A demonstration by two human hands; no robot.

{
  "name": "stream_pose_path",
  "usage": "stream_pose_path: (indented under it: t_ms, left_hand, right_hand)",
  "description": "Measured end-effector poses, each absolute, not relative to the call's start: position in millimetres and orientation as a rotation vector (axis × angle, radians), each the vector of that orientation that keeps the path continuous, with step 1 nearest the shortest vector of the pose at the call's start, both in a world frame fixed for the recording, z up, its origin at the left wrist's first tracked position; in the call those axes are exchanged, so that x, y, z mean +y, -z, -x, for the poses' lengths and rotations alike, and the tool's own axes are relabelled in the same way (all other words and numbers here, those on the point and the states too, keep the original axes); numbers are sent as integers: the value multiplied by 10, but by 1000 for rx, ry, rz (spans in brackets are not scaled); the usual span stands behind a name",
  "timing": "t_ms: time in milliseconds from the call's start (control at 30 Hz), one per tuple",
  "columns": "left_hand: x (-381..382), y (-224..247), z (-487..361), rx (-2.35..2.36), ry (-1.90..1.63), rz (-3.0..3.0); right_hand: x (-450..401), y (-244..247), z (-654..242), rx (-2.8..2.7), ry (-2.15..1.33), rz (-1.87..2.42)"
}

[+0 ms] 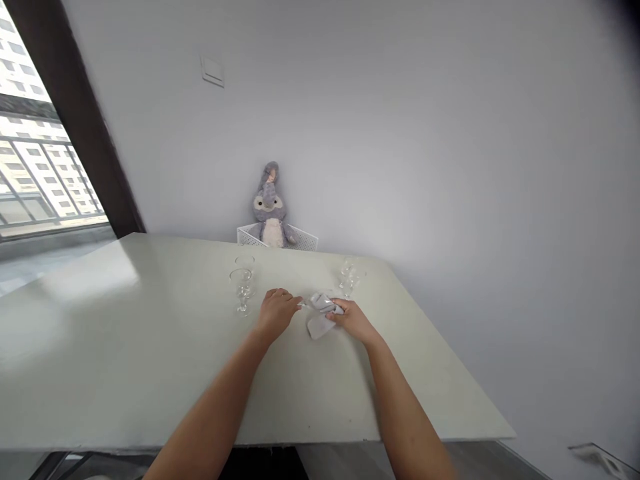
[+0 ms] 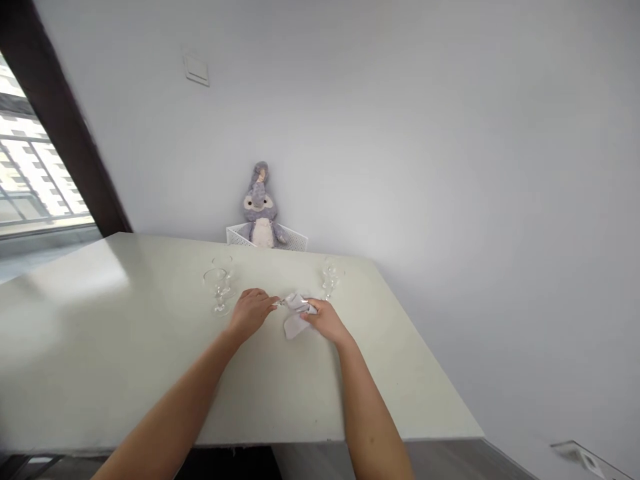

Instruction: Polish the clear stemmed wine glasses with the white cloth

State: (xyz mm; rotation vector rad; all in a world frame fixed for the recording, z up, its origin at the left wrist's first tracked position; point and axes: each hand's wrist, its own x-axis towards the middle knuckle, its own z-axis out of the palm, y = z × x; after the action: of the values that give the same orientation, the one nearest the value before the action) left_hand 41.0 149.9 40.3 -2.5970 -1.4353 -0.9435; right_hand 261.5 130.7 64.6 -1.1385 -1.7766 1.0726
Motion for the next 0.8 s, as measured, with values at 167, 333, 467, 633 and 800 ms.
stream_pose_path:
  t_ms: [167, 333, 467, 633, 800]
  left_hand:
    - [1559, -348, -293, -1707, 891, 2456]
    - [1523, -376, -347, -1539, 950, 2505]
    - [1444, -426, -465, -1079, 1025, 2670]
    - [1398, -399, -507, -1065, 1132, 2684]
    - [1377, -281, -621, -1471, 1269, 2527]
  right_hand:
    - [1295, -676, -2639, -1695, -565, 1347]
    - [1044, -803, -2391, -2131, 65, 1267]
    - [1031, -907, -2227, -2337, 95, 1232]
    - [1305, -1080, -2457, -2048, -649, 1317]
    - [1487, -881, -2419, -1042, -1177, 1011]
